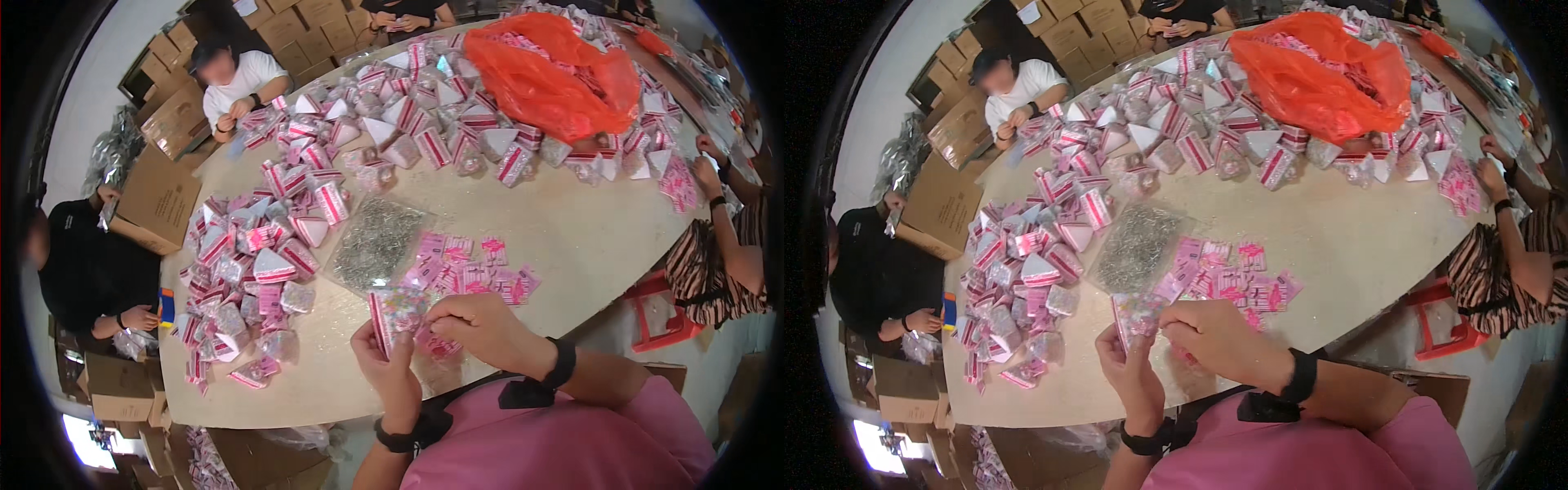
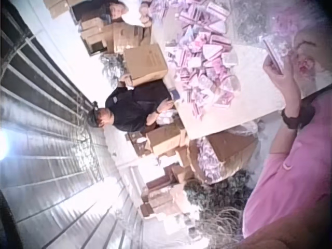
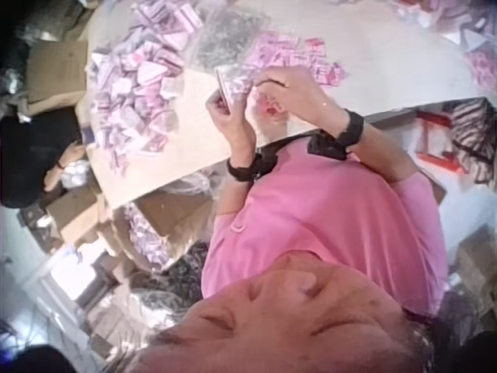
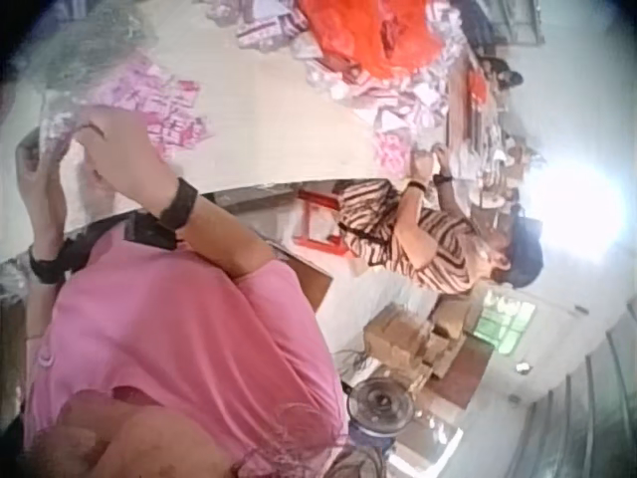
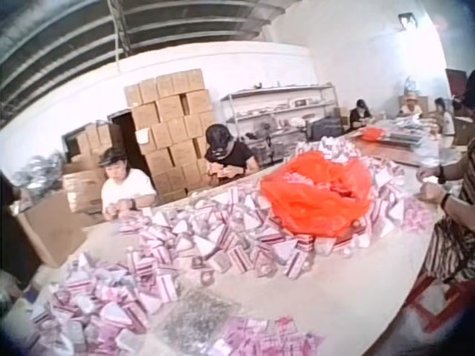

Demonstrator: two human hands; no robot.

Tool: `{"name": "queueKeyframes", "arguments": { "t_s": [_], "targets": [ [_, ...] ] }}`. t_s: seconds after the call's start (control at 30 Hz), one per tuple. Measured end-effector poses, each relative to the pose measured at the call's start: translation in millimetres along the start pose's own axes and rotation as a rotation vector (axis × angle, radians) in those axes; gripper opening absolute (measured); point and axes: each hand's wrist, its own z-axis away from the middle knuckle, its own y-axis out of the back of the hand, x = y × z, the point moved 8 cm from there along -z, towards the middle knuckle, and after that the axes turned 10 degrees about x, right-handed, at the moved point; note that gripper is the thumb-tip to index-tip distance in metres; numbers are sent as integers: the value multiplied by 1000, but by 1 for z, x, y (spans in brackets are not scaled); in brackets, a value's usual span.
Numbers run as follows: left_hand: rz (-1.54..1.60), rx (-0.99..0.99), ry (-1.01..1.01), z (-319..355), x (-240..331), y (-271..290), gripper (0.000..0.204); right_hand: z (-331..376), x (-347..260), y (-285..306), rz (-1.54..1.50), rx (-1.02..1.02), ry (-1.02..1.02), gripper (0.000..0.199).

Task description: Packing small pink packets and beads into triangular bags and larger cardboard containers in a production assembly line setting.

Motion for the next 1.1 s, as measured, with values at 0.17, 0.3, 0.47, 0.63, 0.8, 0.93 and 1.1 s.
{"name": "queueKeyframes", "arguments": {
  "t_s": [0.17, 0.3, 0.47, 0.63, 0.8, 0.93, 1.1],
  "targets": [
    [5, 18, -32, 1, 7, 5, 46, 0, -6, -4, 34, -4, 43, 14],
    [57, 18, -9, 2, 7, 3, 53, 2, -8, -5, 31, 13, 74, 13],
    [3, 6, -69, 1, 8, 3, 42, 3, -12, -5, 59, 40, 139, 12],
    [-36, 14, -91, 5, 13, 0, 40, 2, -12, -5, 86, 52, 160, 12],
    [-90, 17, -150, 5, 15, 1, 46, 2, -13, -4, 109, 63, 156, 11],
    [-141, 22, -232, 5, 16, 3, 50, 2, -10, -3, 120, 74, 153, 11],
    [-318, 81, -489, 9, 26, 6, 55, 2, -12, -5, 207, 98, 170, 13]
  ]
}}
